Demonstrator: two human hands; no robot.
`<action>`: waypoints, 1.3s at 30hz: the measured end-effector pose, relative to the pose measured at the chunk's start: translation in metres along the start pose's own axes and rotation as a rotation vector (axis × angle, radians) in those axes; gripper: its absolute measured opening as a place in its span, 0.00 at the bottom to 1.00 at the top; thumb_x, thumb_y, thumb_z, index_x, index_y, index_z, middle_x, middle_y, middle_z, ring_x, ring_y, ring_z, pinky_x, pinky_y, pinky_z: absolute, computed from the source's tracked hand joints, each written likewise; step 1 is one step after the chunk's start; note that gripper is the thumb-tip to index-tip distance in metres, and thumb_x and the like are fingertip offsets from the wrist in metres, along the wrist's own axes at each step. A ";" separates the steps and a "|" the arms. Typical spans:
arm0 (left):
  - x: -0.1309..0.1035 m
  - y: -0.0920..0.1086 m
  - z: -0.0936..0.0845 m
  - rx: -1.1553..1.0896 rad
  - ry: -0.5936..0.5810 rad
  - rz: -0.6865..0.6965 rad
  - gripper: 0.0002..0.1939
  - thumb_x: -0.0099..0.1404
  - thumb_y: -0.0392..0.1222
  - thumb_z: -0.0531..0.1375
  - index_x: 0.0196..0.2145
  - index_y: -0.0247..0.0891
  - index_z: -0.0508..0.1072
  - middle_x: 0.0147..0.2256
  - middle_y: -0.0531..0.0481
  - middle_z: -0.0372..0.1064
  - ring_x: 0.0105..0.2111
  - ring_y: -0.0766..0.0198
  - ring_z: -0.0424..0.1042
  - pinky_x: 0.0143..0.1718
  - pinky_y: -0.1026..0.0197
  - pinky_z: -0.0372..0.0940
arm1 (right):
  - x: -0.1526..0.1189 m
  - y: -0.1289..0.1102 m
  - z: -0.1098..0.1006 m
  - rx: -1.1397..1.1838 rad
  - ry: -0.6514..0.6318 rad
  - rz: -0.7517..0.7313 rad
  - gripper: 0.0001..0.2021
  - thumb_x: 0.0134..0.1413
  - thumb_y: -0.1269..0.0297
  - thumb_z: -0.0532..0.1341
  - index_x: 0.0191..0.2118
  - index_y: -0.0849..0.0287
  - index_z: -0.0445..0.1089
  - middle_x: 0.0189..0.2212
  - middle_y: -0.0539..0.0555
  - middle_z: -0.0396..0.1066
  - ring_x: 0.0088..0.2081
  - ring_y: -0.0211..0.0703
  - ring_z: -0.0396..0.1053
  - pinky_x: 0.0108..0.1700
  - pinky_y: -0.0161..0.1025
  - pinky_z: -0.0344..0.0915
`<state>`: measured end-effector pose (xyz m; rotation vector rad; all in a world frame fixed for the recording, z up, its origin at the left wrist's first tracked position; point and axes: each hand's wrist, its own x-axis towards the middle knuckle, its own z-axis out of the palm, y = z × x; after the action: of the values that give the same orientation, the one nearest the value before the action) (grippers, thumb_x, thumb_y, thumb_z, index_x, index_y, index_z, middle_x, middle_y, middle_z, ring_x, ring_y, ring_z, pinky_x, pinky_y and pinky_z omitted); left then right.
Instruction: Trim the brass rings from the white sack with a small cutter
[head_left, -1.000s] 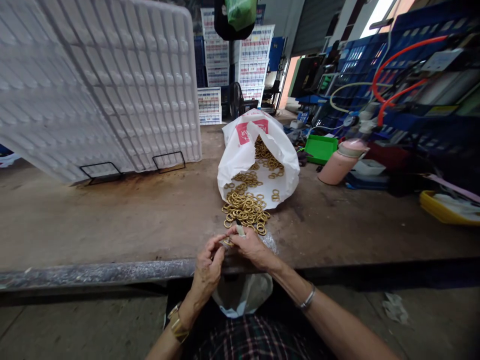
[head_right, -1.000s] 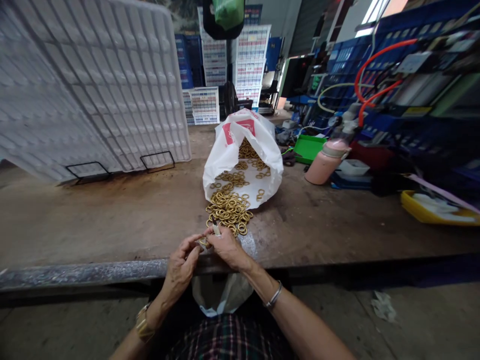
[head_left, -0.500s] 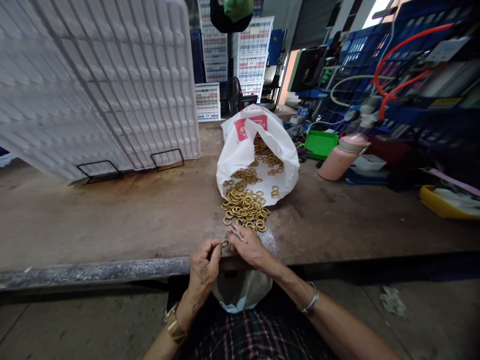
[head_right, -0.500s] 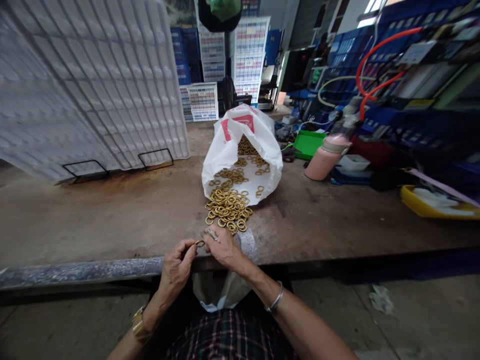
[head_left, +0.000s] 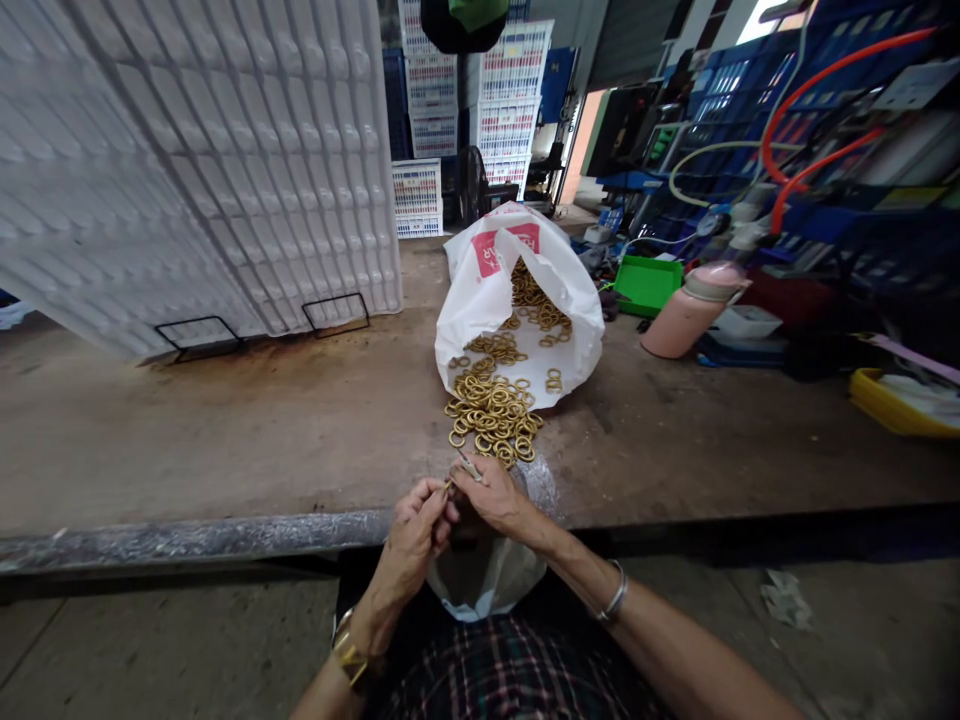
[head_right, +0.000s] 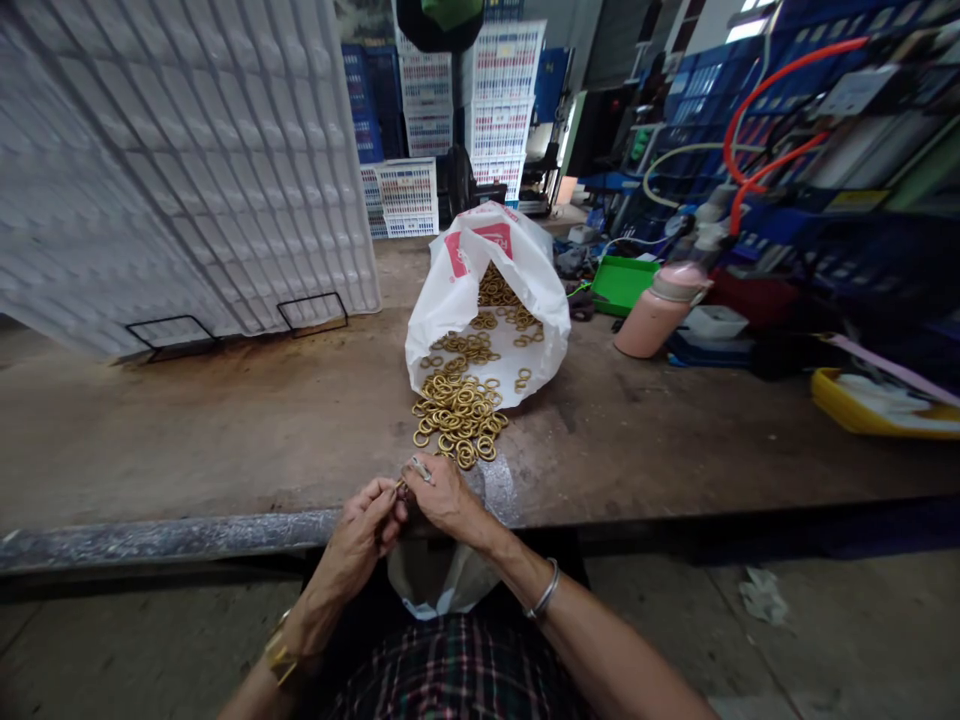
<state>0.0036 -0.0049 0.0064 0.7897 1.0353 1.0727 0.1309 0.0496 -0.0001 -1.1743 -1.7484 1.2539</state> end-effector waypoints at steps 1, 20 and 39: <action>0.000 0.000 -0.001 -0.019 0.002 0.000 0.17 0.57 0.54 0.58 0.29 0.36 0.63 0.23 0.56 0.60 0.15 0.76 0.49 0.16 0.70 0.43 | 0.000 0.000 0.000 0.012 0.001 0.004 0.12 0.52 0.62 0.51 0.21 0.60 0.59 0.18 0.45 0.58 0.22 0.33 0.55 0.26 0.31 0.53; 0.001 -0.004 -0.005 -0.142 0.075 0.052 0.17 0.56 0.52 0.60 0.27 0.37 0.60 0.23 0.56 0.61 0.15 0.77 0.48 0.15 0.70 0.43 | -0.005 -0.002 0.000 -0.559 -0.027 -0.091 0.07 0.52 0.71 0.51 0.31 0.59 0.65 0.23 0.49 0.65 0.26 0.36 0.61 0.29 0.31 0.51; 0.001 -0.016 -0.019 0.074 0.057 0.155 0.17 0.59 0.54 0.57 0.26 0.37 0.59 0.20 0.58 0.54 0.17 0.74 0.47 0.17 0.70 0.45 | -0.008 -0.003 0.002 -0.736 -0.285 -0.091 0.10 0.46 0.73 0.51 0.36 0.61 0.65 0.27 0.54 0.70 0.26 0.39 0.63 0.26 0.33 0.47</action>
<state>-0.0097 -0.0078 -0.0147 0.9153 1.0798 1.2001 0.1313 0.0407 0.0020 -1.3180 -2.5696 0.7511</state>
